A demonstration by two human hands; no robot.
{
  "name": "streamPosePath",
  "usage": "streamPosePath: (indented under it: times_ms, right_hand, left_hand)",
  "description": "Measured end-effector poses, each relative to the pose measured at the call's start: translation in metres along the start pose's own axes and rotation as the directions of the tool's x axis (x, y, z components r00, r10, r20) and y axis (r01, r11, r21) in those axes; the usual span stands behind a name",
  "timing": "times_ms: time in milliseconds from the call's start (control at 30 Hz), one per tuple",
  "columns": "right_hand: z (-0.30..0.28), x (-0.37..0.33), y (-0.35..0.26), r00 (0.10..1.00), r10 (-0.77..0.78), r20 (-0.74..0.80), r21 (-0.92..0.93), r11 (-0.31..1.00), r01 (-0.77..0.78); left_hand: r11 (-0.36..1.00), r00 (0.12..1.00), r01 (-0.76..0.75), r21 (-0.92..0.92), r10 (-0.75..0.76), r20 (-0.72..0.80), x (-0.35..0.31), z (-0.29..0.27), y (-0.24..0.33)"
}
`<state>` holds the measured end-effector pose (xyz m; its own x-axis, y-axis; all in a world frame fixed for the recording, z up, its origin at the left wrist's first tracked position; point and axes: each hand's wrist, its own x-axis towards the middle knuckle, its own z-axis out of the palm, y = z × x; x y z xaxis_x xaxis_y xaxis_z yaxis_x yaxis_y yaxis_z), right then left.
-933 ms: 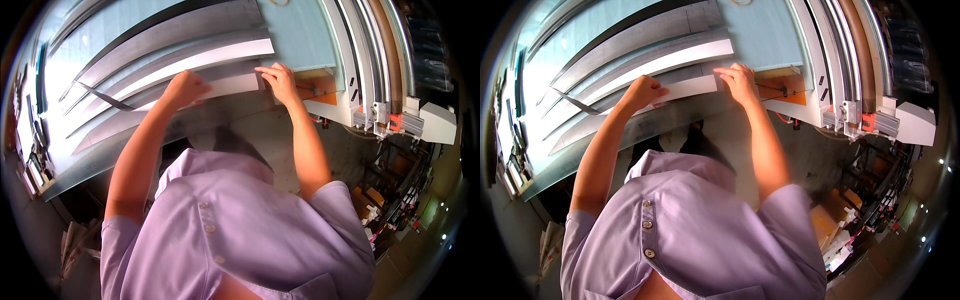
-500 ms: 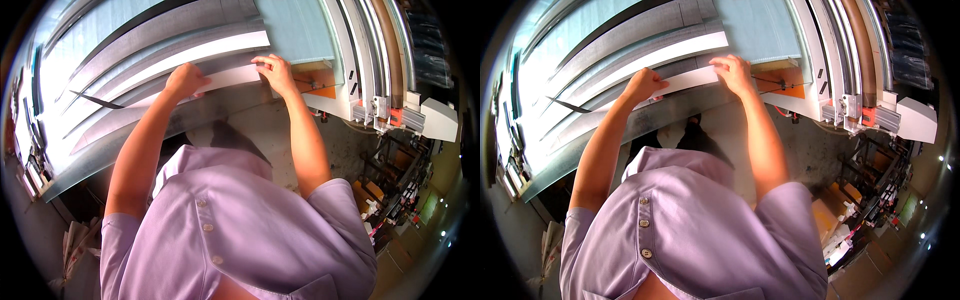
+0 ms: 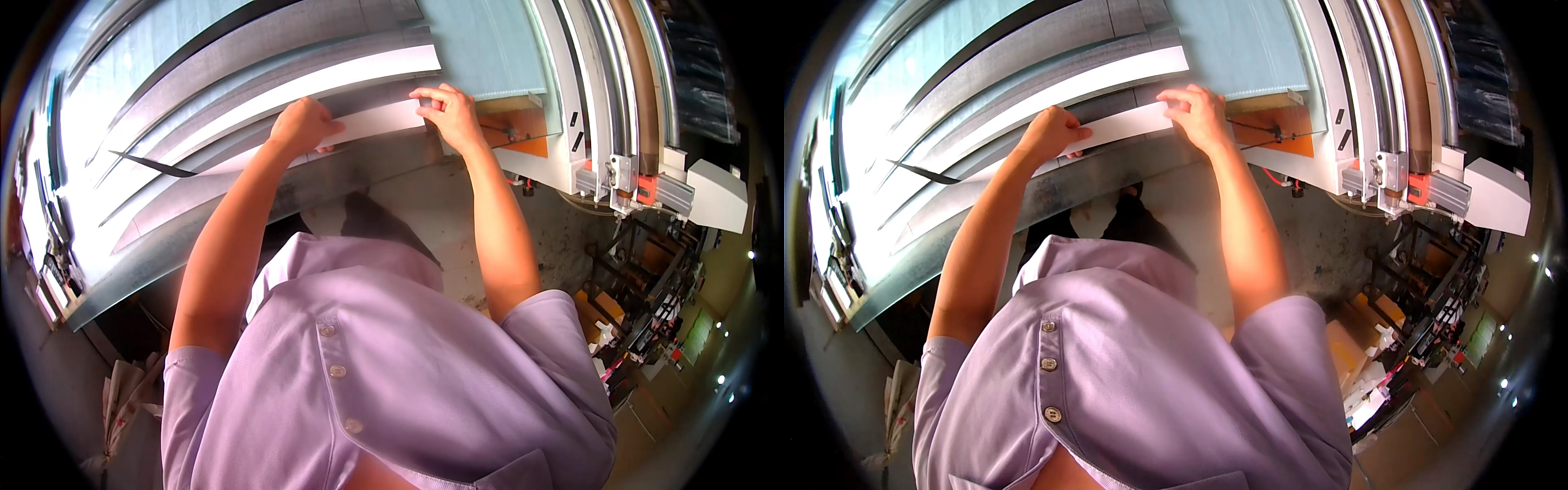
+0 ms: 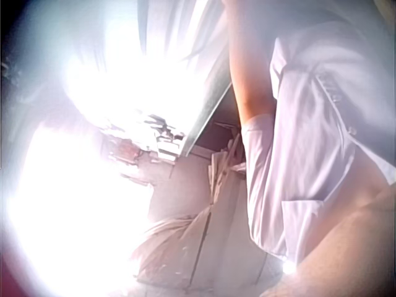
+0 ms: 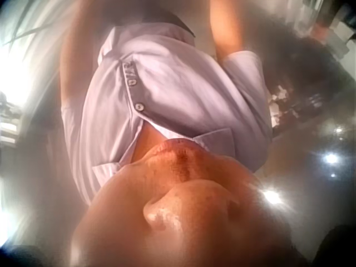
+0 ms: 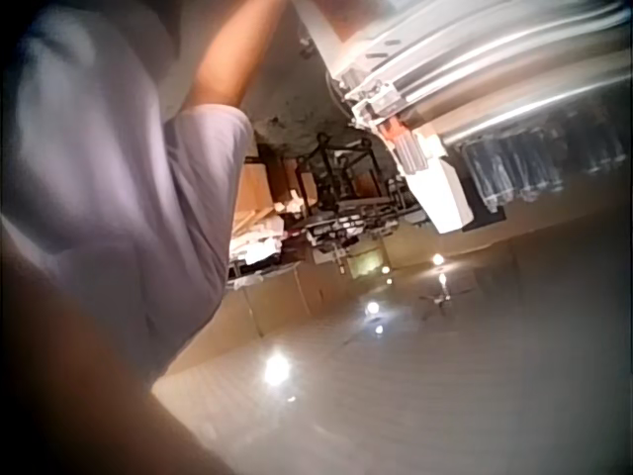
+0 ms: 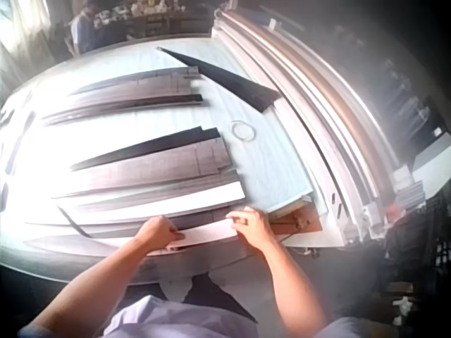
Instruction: The person repeatedly picks up long, thin metal profiles from a stack and places them onto a light blue workbench. They align each profile parallel to others already on the surface, smoothing them down with their hands to ensure they are flat and straight.
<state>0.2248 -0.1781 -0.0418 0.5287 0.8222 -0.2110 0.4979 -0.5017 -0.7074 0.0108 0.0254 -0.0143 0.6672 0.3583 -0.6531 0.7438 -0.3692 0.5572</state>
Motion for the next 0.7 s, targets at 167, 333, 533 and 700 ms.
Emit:
streamPosePath:
  times_ms: [167, 333, 533, 700]
  right_hand:
    - [0.001, 0.0, 0.002, 1.0, -0.003, 0.0, 0.011, 1.0, 0.003]
    - [0.002, -0.001, 0.002, 1.0, -0.006, -0.006, 0.015, 1.0, 0.006]
    - [0.002, -0.001, 0.002, 1.0, -0.009, -0.005, 0.001, 1.0, 0.009]
    - [0.006, -0.004, 0.005, 0.992, -0.116, -0.055, -0.089, 0.99, 0.111]
  left_hand:
    - [0.999, 1.0, -0.012, 0.031, 0.013, -0.016, 0.001, 0.0, -0.001]
    - [1.0, 1.0, -0.013, 0.003, 0.013, -0.017, 0.002, 0.002, -0.004]
    - [1.0, 0.999, 0.009, 0.029, -0.008, -0.044, 0.002, 0.005, -0.005]
    - [0.995, 0.987, -0.081, 0.059, 0.088, -0.133, -0.003, 0.011, -0.006]
